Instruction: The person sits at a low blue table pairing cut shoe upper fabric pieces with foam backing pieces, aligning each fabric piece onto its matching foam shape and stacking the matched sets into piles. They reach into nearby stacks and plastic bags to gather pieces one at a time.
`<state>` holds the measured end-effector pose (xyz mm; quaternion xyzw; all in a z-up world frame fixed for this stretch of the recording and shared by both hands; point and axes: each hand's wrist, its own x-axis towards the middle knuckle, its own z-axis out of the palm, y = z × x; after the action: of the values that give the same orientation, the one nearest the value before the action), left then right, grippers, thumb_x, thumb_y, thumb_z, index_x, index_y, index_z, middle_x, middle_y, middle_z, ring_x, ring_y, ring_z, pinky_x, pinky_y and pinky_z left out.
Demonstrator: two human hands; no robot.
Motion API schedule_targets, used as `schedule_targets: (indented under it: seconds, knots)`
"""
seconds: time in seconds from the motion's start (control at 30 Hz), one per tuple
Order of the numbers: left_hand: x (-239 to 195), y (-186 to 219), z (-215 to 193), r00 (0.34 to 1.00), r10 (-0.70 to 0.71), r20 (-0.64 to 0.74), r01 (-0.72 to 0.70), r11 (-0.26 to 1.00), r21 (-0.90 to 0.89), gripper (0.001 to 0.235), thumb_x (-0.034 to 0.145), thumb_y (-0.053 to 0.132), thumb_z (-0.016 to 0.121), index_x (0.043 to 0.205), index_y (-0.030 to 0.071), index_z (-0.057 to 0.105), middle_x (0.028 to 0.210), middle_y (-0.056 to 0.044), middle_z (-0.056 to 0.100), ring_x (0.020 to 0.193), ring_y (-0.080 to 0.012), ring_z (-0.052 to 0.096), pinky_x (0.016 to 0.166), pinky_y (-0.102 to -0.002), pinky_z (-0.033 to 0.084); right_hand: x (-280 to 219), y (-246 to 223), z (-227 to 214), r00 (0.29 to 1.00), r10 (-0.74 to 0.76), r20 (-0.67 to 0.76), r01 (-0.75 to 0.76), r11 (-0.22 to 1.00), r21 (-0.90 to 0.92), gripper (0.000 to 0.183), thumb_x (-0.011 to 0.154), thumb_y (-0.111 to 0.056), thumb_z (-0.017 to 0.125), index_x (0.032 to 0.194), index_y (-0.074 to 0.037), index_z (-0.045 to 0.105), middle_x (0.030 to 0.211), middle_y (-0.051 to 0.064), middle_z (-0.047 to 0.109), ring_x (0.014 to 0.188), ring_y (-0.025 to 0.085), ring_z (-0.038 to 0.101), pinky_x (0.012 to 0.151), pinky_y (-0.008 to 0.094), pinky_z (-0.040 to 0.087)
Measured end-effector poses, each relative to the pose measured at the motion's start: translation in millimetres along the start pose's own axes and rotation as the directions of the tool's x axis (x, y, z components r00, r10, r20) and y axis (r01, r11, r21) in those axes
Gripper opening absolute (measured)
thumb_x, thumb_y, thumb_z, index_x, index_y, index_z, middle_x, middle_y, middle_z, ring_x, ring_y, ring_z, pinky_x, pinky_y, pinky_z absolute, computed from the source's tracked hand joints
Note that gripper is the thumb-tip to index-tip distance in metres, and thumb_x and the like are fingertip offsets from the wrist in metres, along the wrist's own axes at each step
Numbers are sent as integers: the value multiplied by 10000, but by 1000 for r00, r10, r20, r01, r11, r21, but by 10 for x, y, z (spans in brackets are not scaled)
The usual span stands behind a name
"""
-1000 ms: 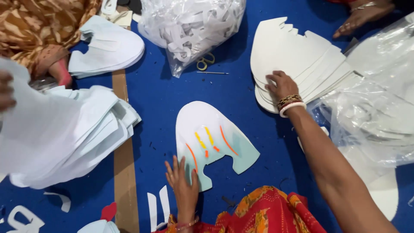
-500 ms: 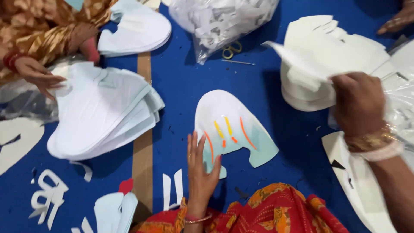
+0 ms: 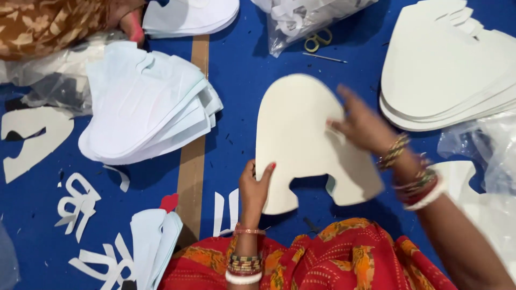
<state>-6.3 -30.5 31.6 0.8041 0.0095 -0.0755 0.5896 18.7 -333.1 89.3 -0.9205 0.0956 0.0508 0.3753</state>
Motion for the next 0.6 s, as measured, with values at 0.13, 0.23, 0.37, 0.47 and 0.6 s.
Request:
schedule_targets:
  seconds: [0.13, 0.23, 0.37, 0.47, 0.6]
  knots:
    - [164, -373, 34, 997, -75, -12, 76, 973, 218, 403, 878, 274, 793, 1127, -20, 677, 957, -199, 767, 806, -264, 765, 667, -364, 601, -215, 722, 1188, 996, -84, 25, 88, 956, -279, 844, 928, -426, 610, 1598, -78, 236, 1606, 261, 281, 1477, 407, 268, 1165, 574, 284]
    - [232, -328, 38, 1000, -22, 8, 18, 929, 371, 471, 873, 310, 791, 1177, -21, 649, 973, -246, 749, 844, -354, 756, 686, -412, 594, -483, 770, 1508, 985, -116, -125, 46, 885, -463, 726, 997, -435, 507, 1615, -124, 288, 1693, 206, 174, 1575, 352, 111, 1206, 583, 131]
    - [247, -415, 15, 997, 78, 11, -75, 897, 436, 559, 870, 365, 784, 1252, -5, 612, 985, -274, 734, 888, -431, 727, 699, -461, 582, -575, 508, 1500, 940, -236, -245, 94, 872, -480, 683, 1040, -480, 444, 1619, -134, 340, 1751, 135, 143, 1617, 331, 15, 1256, 570, -13]
    - [232, -541, 43, 982, 191, 0, -171, 880, 443, 609, 878, 465, 748, 1287, 32, 622, 981, -262, 739, 877, -455, 708, 672, -480, 568, -390, 403, 1615, 911, -343, -229, 224, 878, -422, 685, 1074, -478, 415, 1661, -135, 337, 1765, 137, 133, 1621, 363, 14, 1276, 585, -19]
    - [-28, -465, 77, 984, 131, -118, -6, 694, 720, 783, 910, 541, 684, 1449, -1, 516, 1027, -254, 659, 937, -420, 640, 791, -475, 525, -208, 580, 1829, 923, -375, -89, 315, 867, -387, 679, 1031, -493, 419, 1637, -191, 359, 1745, 121, 185, 1616, 364, 65, 1241, 641, 16]
